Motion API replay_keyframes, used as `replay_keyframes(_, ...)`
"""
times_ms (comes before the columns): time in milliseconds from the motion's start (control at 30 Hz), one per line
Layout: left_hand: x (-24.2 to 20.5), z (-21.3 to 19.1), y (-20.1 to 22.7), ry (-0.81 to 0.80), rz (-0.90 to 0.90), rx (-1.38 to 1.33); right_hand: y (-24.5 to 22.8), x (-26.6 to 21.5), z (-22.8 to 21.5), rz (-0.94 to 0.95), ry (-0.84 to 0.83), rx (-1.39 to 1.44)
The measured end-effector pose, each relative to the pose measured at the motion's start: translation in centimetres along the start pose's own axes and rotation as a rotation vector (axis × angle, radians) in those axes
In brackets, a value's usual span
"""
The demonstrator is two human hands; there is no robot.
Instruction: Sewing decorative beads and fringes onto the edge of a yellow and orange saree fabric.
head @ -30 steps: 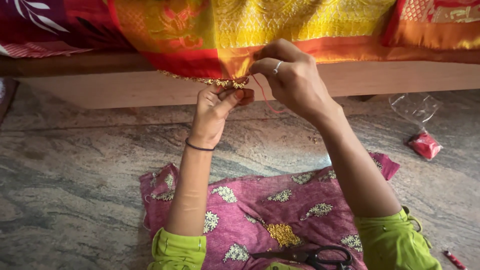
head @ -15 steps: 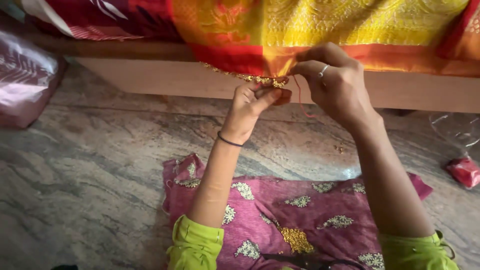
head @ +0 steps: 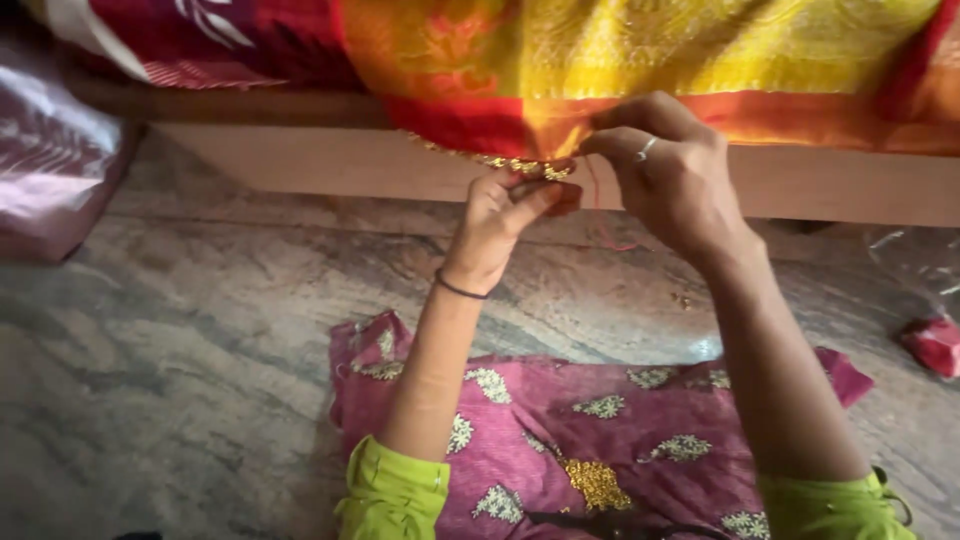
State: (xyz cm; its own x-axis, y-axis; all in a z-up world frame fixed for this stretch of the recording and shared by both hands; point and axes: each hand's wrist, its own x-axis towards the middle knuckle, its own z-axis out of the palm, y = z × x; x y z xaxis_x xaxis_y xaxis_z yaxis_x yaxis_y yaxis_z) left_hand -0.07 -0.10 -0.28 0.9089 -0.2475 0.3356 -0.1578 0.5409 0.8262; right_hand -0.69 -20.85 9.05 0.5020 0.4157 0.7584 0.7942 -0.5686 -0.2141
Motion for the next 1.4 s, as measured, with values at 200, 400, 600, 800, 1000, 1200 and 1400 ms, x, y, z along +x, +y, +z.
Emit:
replay_keyframes(200, -0.1, 0.1, 0.0, 0.032, 0.019, 0.065, 0.3, -0.1, 0.0, -0.023, 0.009, 0.018)
replay_keyframes(400, -0.3, 0.2, 0.8, 0.017, -0.026, 0.046, 0.3, 0.1, 0.2, -0.037, -0.01, 0.09)
replay_keyframes(600, -0.3, 0.6, 1.1, 0.007, -0.022, 0.022, 0.4, -0.2, 0.5, -0.063, -0.011, 0.074)
replay_keyframes(800, -0.6, 0.7, 1.1, 0.036, -0.025, 0.031, -0.2, -0.3, 0.3, -0.078, -0.013, 0.0)
replay_keyframes(1000, -0.5, 1.1, 0.9, 0.036, -0.002, 0.017, -0.3, -0.6, 0.8, -0.046, 0.011, 0.024)
replay_keyframes(1200, -0.3, 1.4, 0.2, 0.078, 0.045, -0.035, -1.4, -0.8, 0.6, -0.038, -0.017, 0.067)
replay_keyframes(1400, 0.0, -0.5, -2.3, 0.131, 0.069, 0.003, -1.8, -0.5, 1.0, -0.184, -0.052, -0.118)
